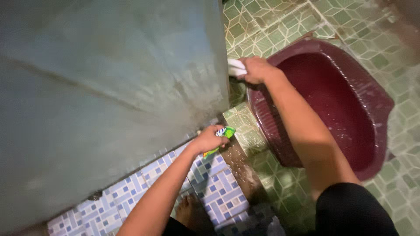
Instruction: The person cleans a squat toilet by pouring water from a pink pitcher, applying cleaning solution from a green packet, and scrubbing the toilet surface and surrounding floor tiles with a white cloth.
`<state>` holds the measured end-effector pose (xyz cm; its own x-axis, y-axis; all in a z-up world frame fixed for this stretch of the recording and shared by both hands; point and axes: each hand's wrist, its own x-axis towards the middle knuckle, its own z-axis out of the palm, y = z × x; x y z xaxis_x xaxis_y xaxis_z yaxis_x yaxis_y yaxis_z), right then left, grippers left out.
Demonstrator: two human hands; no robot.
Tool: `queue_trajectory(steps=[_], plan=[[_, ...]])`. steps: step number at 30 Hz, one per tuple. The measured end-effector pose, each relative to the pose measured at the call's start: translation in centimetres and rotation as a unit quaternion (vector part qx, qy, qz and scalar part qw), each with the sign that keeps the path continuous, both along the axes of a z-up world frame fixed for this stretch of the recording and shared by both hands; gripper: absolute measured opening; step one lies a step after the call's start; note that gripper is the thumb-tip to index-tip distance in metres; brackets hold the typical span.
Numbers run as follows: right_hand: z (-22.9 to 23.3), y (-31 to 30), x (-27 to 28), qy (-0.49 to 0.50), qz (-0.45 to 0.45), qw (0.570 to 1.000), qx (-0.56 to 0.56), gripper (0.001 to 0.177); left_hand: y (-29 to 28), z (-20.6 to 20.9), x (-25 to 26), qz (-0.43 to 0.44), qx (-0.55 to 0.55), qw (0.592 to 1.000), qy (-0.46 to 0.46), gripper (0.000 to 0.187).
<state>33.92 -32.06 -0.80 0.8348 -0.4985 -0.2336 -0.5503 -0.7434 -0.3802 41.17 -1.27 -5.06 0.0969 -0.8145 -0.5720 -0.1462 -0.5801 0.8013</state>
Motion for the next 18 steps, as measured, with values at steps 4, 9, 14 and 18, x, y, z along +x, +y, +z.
queue_trajectory(steps=[4, 9, 14, 18], plan=[[0.2, 2.8, -2.4, 0.016, 0.030, 0.999, 0.025, 0.056, -0.2, 0.2, -0.7, 0.019, 0.013, 0.994, -0.110, 0.037], [-0.7, 5.7, -6.3, -0.058, 0.016, 0.997, 0.054, 0.070, 0.9, 1.1, -1.3, 0.073, 0.038, 0.978, -0.189, 0.042], [-1.2, 9.8, -11.1, -0.023, -0.079, 0.981, 0.175, 0.061, 1.5, 1.2, -1.3, 0.040, 0.081, 0.967, -0.237, 0.046], [-0.7, 15.2, -14.6, -0.006, 0.010, 0.993, 0.115, 0.066, 1.9, -1.5, -2.1, 0.078, 0.086, 0.967, -0.226, 0.044]])
